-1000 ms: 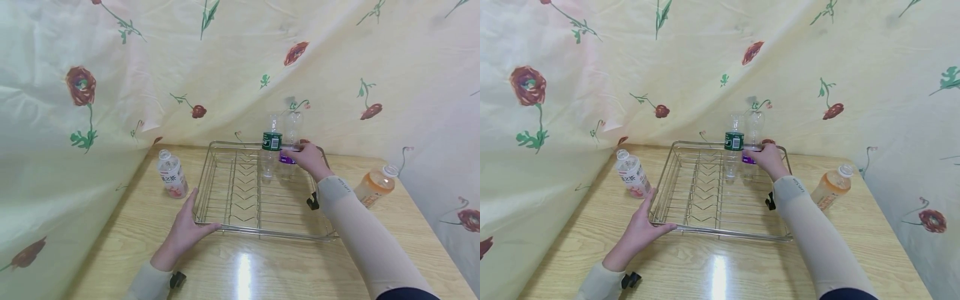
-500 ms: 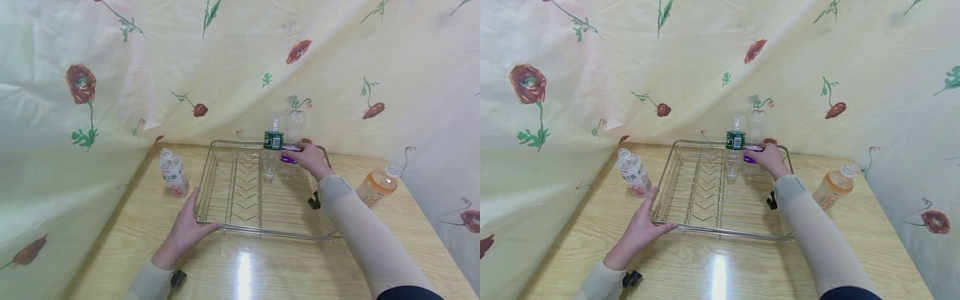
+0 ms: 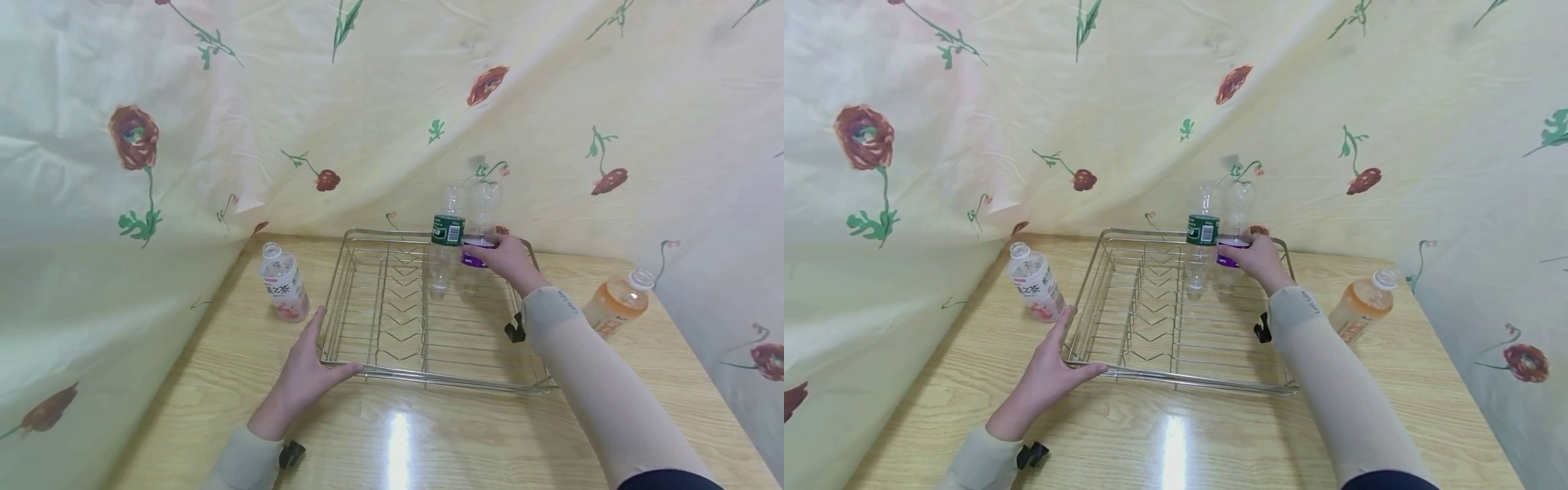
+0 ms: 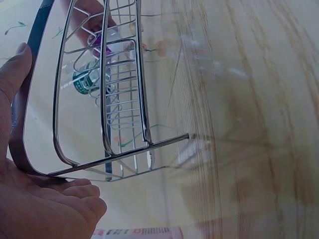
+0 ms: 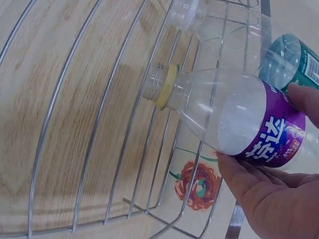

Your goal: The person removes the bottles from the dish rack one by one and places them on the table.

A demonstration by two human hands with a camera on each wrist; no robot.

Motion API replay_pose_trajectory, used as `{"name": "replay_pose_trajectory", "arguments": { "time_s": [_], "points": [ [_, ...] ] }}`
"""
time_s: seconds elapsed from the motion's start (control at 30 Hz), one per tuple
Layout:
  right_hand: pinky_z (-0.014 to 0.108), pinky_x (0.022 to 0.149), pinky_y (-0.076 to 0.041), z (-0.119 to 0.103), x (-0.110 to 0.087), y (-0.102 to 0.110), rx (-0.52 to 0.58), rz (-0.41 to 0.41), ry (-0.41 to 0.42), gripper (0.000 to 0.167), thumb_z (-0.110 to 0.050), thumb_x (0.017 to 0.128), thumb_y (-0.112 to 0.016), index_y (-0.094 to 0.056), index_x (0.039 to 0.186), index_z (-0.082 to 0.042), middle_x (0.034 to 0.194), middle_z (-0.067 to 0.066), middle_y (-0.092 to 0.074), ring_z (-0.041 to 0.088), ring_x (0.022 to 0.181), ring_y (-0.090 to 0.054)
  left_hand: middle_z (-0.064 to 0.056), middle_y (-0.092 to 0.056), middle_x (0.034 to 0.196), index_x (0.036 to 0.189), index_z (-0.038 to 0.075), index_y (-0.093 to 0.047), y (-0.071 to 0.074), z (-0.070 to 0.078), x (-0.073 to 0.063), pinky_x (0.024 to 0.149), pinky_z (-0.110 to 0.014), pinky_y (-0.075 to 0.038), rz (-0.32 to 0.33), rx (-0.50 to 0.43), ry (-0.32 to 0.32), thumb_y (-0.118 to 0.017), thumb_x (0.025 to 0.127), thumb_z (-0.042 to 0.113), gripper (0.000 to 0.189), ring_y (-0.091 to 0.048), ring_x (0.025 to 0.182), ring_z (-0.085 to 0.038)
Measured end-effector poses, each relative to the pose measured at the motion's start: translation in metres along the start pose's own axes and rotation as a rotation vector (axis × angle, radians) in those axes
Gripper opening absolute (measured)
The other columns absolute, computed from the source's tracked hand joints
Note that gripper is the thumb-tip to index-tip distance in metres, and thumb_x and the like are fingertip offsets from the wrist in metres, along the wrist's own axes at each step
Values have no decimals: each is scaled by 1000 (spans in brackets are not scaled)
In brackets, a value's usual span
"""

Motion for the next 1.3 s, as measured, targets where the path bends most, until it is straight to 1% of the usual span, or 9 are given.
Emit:
{"name": "replay_pose_trajectory", "arguments": {
  "time_s": [0.03, 0.13, 0.27, 0.4, 0.57, 0.73, 0.87, 1.07, 1.3],
  "points": [
    [56, 110, -38, 0, -1, 1, -5, 5, 0, 103, -63, 86, -73, -35, 155, 4, 157, 26, -32, 43, 135, -42, -16, -19, 165, 164, 13, -13, 0, 0, 0, 116, -58, -23, 0, -2, 1, -87, 66, 64, 133, -20, 148, -39],
    [56, 108, -41, -1, -4, 4, -1, 19, -6, 103, -66, 83, -73, -39, 152, 3, 150, 26, -42, 42, 130, -47, -16, -19, 165, 164, 14, -13, -1, -1, 0, 116, -59, -23, -3, -7, 4, -87, 66, 64, 133, -20, 148, -39],
    [54, 105, -44, -5, -8, 6, 27, 33, -2, 94, -59, 87, -74, -42, 150, 4, 138, 26, -52, 41, 124, -52, -16, -18, 165, 164, 15, -12, -2, -1, 0, 115, -60, -24, -8, -11, 9, -87, 66, 64, 133, -20, 148, -41],
    [52, 103, -47, -9, -9, 8, 38, 35, 15, 86, -55, 90, -72, -46, 146, 5, 135, 26, -55, 40, 121, -54, -16, -18, 165, 164, 16, -12, -2, -1, -1, 115, -60, -24, -9, -9, 11, -87, 66, 65, 133, -21, 148, -41],
    [51, 101, -49, -15, -12, 10, 28, 42, 43, 85, -55, 91, -72, -47, 145, 5, 133, 26, -56, 40, 119, -56, -15, -17, 165, 164, 16, -12, -1, -1, 0, 115, -60, -24, -8, -7, 7, -86, 66, 65, 133, -20, 148, -41],
    [46, 92, -53, -23, -19, 13, 12, 67, 74, 76, -52, 92, -73, -53, 143, 1, 129, 23, -60, 36, 111, -60, -15, -17, 166, 164, 16, -11, -1, -1, 0, 115, -60, -24, -12, -3, 5, -86, 66, 66, 133, -20, 148, -40],
    [43, 87, -55, -28, -27, 14, 19, 66, 73, 73, -52, 91, -74, -56, 138, 1, 126, 22, -62, 35, 108, -62, -16, -17, 165, 164, 15, -12, -1, 0, 1, 115, -59, -24, -14, 7, 6, -85, 67, 67, 133, -20, 148, -40],
    [45, 93, -54, -34, -37, 15, 50, 58, 74, 77, -51, 91, -74, -52, 141, 3, 129, 23, -60, 35, 112, -61, -15, -17, 165, 164, 15, -12, -2, 1, 1, 115, -59, -24, -17, 18, 17, -85, 66, 67, 133, -21, 148, -40],
    [48, 95, -54, -42, -47, 19, 42, 71, 85, 80, -49, 90, -75, -49, 143, 5, 130, 24, -58, 37, 114, -60, -15, -17, 166, 164, 16, -12, -2, 1, 1, 115, -59, -24, -15, 21, 22, -85, 66, 68, 133, -21, 148, -40]
  ]
}}
Point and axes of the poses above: each hand's wrist, its own x-axis towards the middle knuckle, its own y-axis out of the back of the hand, z = x × y, the point moved 8 cm from there along x, towards the middle knuckle
